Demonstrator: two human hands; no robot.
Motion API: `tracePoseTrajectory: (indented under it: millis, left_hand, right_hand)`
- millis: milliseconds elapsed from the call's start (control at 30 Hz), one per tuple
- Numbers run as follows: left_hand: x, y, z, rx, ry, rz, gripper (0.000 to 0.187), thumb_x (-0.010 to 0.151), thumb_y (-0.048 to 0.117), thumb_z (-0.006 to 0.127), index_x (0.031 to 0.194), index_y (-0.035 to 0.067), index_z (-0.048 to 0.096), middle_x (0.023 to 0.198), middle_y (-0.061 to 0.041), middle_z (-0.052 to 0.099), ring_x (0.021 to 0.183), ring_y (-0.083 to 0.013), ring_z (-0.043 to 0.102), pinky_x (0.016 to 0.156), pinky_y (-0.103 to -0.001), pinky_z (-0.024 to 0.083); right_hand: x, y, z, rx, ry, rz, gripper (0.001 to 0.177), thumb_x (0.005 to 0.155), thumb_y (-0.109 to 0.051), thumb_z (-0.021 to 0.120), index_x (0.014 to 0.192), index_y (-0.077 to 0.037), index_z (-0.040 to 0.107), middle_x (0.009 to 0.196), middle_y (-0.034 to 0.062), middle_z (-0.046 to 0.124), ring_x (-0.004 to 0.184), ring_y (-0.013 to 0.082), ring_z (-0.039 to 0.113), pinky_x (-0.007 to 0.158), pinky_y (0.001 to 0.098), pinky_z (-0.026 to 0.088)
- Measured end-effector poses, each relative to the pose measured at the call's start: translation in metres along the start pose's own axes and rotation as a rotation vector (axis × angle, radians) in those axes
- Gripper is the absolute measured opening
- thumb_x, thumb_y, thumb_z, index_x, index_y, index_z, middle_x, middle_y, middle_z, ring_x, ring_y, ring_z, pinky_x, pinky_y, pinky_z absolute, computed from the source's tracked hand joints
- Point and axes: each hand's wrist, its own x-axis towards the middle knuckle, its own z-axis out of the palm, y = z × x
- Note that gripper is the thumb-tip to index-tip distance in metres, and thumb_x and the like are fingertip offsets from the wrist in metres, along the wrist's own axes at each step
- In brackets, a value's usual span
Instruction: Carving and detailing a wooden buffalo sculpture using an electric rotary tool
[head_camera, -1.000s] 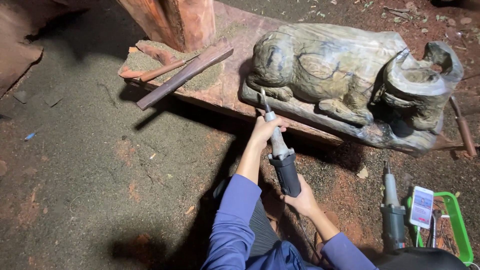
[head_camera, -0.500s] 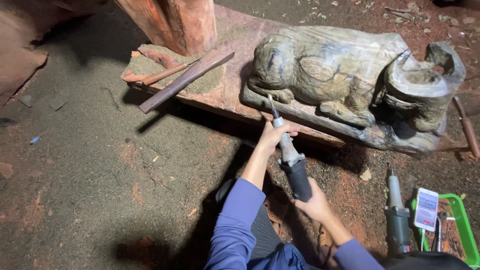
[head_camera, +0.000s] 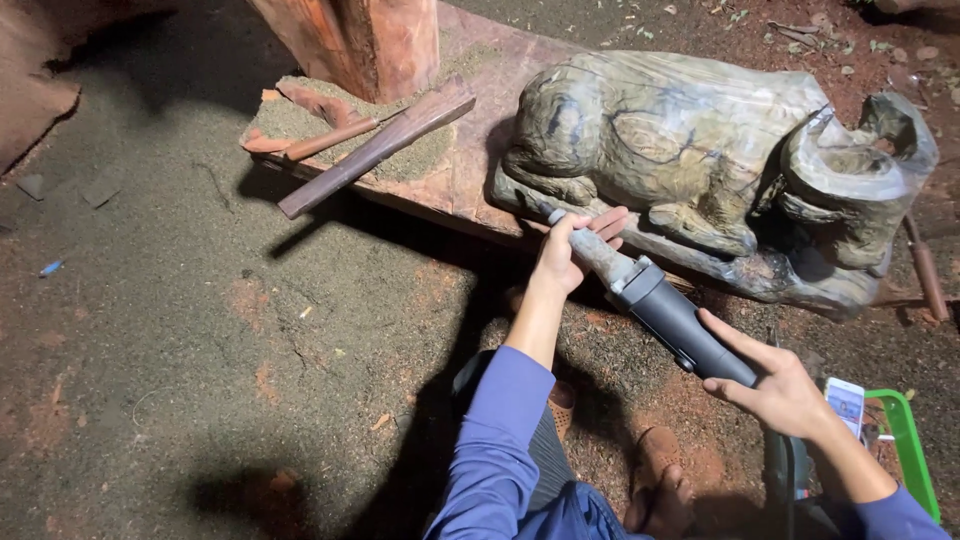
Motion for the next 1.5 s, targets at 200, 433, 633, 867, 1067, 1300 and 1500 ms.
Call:
tracePoseTrajectory:
  millis: [200, 433, 633, 867, 1067, 1300, 1500]
  left_hand:
    - [0.002, 0.018, 0.004, 0.062, 0.024, -0.063, 0.047, 0.087, 0.025, 0.049, 0.118, -0.009, 0.055, 0.134, -0.031, 0.062, 0.124, -0.0386, 0.063, 0.095, -0.048, 0.055]
    - [0.005, 0.017, 0.0, 0.02, 0.003, -0.095, 0.029, 0.087, 0.027, 0.051, 0.099, 0.003, 0.058, 0.135, -0.03, 0.061, 0.126, -0.0398, 0.061, 0.095, -0.049, 0.053]
    - [0.003, 0.014, 0.003, 0.073, 0.032, -0.086, 0.036, 0.087, 0.026, 0.05, 0.109, -0.002, 0.057, 0.133, -0.028, 0.064, 0.126, -0.0373, 0.062, 0.09, -0.046, 0.053]
    - [0.002, 0.012, 0.005, 0.09, 0.028, -0.081, 0.019, 0.089, 0.023, 0.05, 0.098, 0.007, 0.054, 0.13, -0.028, 0.066, 0.121, -0.0359, 0.066, 0.088, -0.043, 0.054]
    - [0.004, 0.006, 0.004, 0.113, 0.02, -0.088, 0.037, 0.088, 0.022, 0.05, 0.112, -0.004, 0.061, 0.129, -0.027, 0.067, 0.121, -0.0352, 0.066, 0.088, -0.042, 0.054]
    - [0.001, 0.004, 0.015, 0.092, 0.036, -0.119, 0.049, 0.088, 0.021, 0.051, 0.124, -0.011, 0.057, 0.131, -0.027, 0.065, 0.123, -0.0339, 0.064, 0.086, -0.038, 0.054]
    - [0.001, -0.002, 0.021, 0.136, 0.026, -0.13, 0.051, 0.087, 0.022, 0.051, 0.123, -0.012, 0.063, 0.129, -0.025, 0.067, 0.124, -0.0325, 0.064, 0.1, -0.04, 0.049]
  right_hand:
    - [0.007, -0.011, 0.006, -0.05, 0.018, -0.032, 0.096, 0.063, -0.002, 0.086, 0.149, -0.032, 0.056, 0.131, 0.0044, 0.076, 0.095, 0.0195, 0.078, 0.088, 0.0316, 0.059]
    - [0.007, -0.014, 0.008, -0.068, 0.013, 0.019, 0.098, 0.063, -0.004, 0.086, 0.15, -0.037, 0.054, 0.125, 0.0068, 0.079, 0.084, 0.0215, 0.08, 0.077, 0.0339, 0.063]
    - [0.007, -0.003, 0.008, -0.049, 0.015, 0.001, 0.099, 0.062, -0.004, 0.086, 0.15, -0.036, 0.053, 0.125, 0.0111, 0.079, 0.075, 0.0243, 0.079, 0.065, 0.0357, 0.064]
    - [0.004, 0.003, 0.006, -0.062, 0.021, -0.032, 0.099, 0.062, -0.005, 0.085, 0.15, -0.036, 0.052, 0.124, 0.0119, 0.079, 0.069, 0.0232, 0.079, 0.061, 0.0348, 0.063]
    - [0.0, 0.003, 0.002, -0.072, 0.027, -0.015, 0.099, 0.062, -0.002, 0.084, 0.151, -0.034, 0.053, 0.122, 0.0086, 0.08, 0.074, 0.0206, 0.078, 0.068, 0.0326, 0.061]
    - [-0.002, 0.007, -0.003, -0.069, 0.027, 0.022, 0.1, 0.062, -0.003, 0.086, 0.151, -0.033, 0.054, 0.111, 0.0129, 0.082, 0.07, 0.0227, 0.074, 0.064, 0.0353, 0.059]
    - [-0.006, 0.016, -0.008, -0.091, 0.036, 0.077, 0.1, 0.064, -0.005, 0.087, 0.152, -0.037, 0.053, 0.106, 0.0156, 0.081, 0.073, 0.0252, 0.074, 0.066, 0.0368, 0.058]
